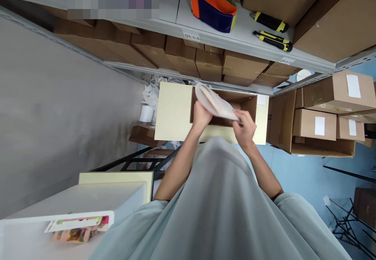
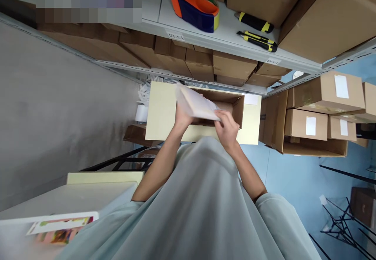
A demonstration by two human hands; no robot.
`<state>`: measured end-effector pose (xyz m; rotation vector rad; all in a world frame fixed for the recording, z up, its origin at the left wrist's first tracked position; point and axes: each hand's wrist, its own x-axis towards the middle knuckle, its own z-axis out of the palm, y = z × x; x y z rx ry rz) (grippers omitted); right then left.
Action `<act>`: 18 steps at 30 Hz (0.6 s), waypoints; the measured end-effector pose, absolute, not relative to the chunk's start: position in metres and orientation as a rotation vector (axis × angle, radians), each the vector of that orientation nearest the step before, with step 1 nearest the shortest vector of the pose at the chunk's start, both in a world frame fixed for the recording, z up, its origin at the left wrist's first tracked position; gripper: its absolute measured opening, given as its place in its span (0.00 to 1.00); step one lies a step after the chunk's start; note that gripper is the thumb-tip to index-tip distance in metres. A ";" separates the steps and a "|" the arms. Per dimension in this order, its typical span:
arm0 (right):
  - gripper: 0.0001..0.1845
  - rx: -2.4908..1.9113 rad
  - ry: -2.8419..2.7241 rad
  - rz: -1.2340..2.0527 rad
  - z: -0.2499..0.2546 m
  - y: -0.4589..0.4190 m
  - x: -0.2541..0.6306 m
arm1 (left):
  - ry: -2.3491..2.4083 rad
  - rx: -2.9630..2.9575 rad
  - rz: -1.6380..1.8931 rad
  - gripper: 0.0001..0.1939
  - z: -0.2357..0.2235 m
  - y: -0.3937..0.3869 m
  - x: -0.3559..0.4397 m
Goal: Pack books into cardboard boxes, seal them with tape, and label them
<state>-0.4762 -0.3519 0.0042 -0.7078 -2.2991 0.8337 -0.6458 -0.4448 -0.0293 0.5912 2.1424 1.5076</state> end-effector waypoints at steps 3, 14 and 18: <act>0.11 -0.891 -2.136 1.113 0.006 -0.336 -0.482 | 2.271 0.644 1.347 0.12 -0.012 -0.454 -0.651; 0.29 -0.953 -1.996 1.571 -0.020 -0.308 -0.493 | 2.506 0.826 0.851 0.08 0.027 -0.468 -0.646; 0.30 -0.932 -2.034 1.496 -0.017 -0.299 -0.495 | 2.463 0.856 0.931 0.08 0.028 -0.468 -0.642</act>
